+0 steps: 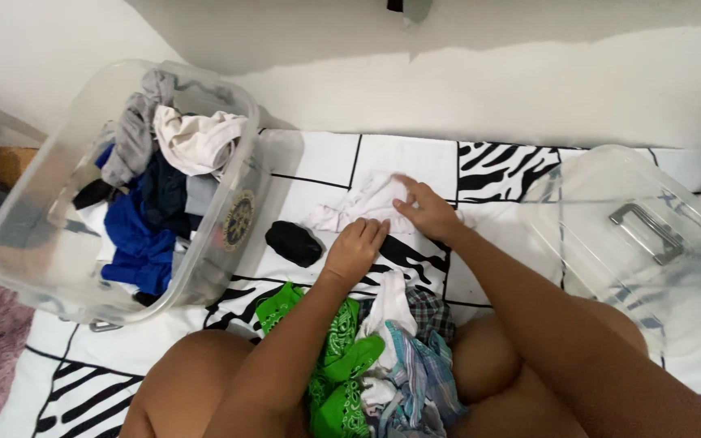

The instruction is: Folding several pairs of underwear and stacking them on a bed.

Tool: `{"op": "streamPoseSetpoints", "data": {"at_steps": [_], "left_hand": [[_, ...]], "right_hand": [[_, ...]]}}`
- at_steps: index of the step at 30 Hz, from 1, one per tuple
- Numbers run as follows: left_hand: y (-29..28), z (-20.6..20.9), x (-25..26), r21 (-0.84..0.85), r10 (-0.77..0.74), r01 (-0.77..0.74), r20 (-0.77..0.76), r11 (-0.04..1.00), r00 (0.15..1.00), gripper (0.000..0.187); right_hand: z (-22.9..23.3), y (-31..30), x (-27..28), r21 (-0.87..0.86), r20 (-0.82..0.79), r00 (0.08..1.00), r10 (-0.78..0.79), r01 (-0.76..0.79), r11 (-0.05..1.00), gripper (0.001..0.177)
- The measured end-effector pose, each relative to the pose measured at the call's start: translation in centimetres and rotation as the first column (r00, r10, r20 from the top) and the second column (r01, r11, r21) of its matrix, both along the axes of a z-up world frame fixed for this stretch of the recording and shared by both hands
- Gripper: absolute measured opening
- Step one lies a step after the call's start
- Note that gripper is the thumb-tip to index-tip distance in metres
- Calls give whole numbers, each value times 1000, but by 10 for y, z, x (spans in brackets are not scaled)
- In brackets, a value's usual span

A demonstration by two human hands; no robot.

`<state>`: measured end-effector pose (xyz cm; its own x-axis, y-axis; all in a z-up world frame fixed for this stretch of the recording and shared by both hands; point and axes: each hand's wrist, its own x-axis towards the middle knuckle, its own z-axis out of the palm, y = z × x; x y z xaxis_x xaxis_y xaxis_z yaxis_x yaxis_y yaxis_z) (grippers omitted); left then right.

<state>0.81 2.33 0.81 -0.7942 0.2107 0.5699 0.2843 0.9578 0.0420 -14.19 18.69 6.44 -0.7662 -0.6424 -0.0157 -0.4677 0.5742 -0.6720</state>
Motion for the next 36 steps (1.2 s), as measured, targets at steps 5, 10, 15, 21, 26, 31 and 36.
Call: {"op": "streamPoseSetpoints", "data": {"at_steps": [5, 10, 15, 21, 26, 31, 36], "left_hand": [[-4, 4, -4, 79, -29, 26, 31, 997, 999, 33], [0, 4, -12, 109, 44, -50, 54, 993, 998, 28], [4, 4, -23, 115, 132, -141, 81, 983, 988, 24], [8, 14, -37, 151, 296, -333, 224, 931, 929, 22], [17, 11, -52, -64, 426, -437, 386, 897, 818, 30], [22, 25, -55, 151, 503, -523, 154, 839, 851, 26], [4, 17, -69, 231, 425, -444, 128, 866, 896, 31]], "right_hand": [[5, 2, -5, 91, 20, 997, -71, 69, 993, 86], [6, 18, 19, -197, -481, 871, 104, -223, 955, 53], [-6, 21, 29, -125, -582, 760, 290, -436, 891, 26], [-35, 10, 17, -85, -501, 847, 177, -251, 964, 14], [-27, 6, 5, 38, -249, 966, 64, -57, 998, 30], [31, 9, 0, 448, -312, 946, -88, 229, 864, 59], [12, 19, -2, 297, -621, 777, 100, 115, 948, 40]]}}
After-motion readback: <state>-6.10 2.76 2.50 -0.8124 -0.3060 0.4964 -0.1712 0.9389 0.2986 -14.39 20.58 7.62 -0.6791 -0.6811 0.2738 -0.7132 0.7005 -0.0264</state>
